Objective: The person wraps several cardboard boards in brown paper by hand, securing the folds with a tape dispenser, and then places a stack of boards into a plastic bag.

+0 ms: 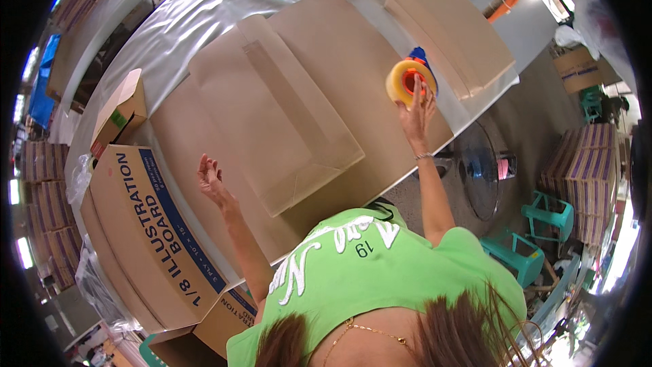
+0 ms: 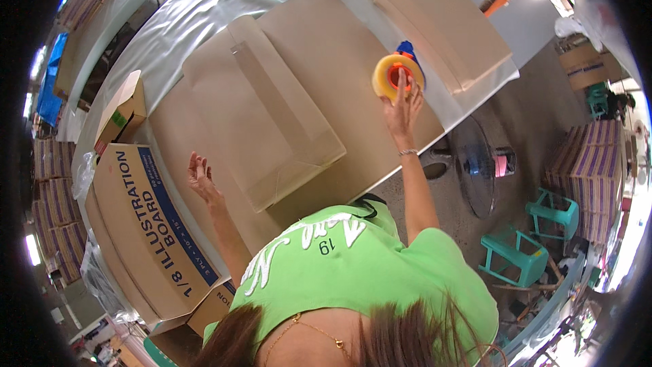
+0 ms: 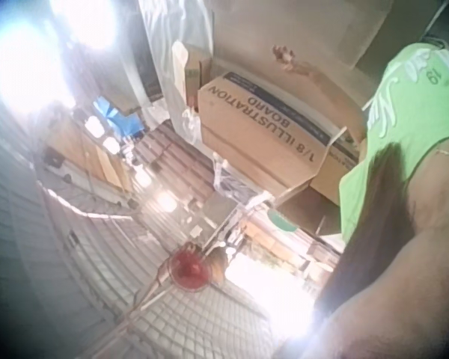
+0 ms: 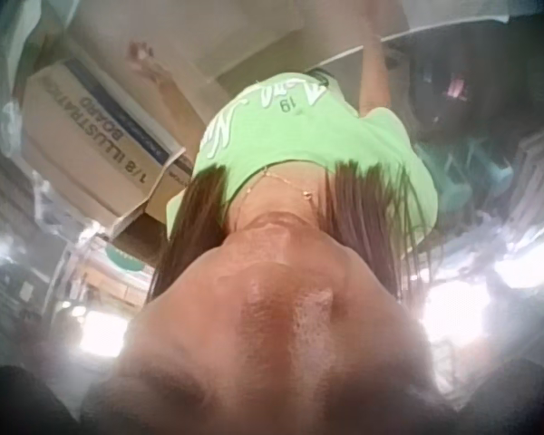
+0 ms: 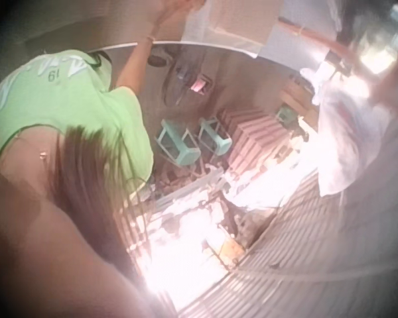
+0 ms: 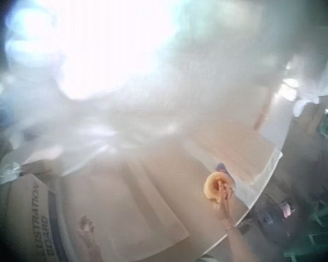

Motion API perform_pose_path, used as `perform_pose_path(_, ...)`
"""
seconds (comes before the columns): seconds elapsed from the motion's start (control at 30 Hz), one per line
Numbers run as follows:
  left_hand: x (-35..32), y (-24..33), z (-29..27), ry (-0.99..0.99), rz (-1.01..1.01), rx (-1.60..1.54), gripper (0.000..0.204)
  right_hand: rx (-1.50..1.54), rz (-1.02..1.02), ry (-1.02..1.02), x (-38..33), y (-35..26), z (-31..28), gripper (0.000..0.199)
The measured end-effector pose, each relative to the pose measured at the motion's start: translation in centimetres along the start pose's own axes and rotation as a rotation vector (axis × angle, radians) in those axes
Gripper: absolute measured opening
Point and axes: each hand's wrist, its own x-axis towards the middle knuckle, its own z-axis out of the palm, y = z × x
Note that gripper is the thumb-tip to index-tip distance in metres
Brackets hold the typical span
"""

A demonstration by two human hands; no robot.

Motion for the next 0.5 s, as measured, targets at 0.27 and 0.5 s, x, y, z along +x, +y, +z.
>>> perform_pose_path(0.27, 3.0, -1.4, 0.8, -0.143, -0.124, 0.165, 0.05, 0.167, -0.018, -0.179, 3.3, -3.7, 0.9, 0.062)
perform_pose_path(0.5, 7.0, 1.3, 5.7, -0.589, -0.352, 0.041, 0.08, 1.157, 0.267, -0.788, 0.0, -12.8, 6.8, 0.049)
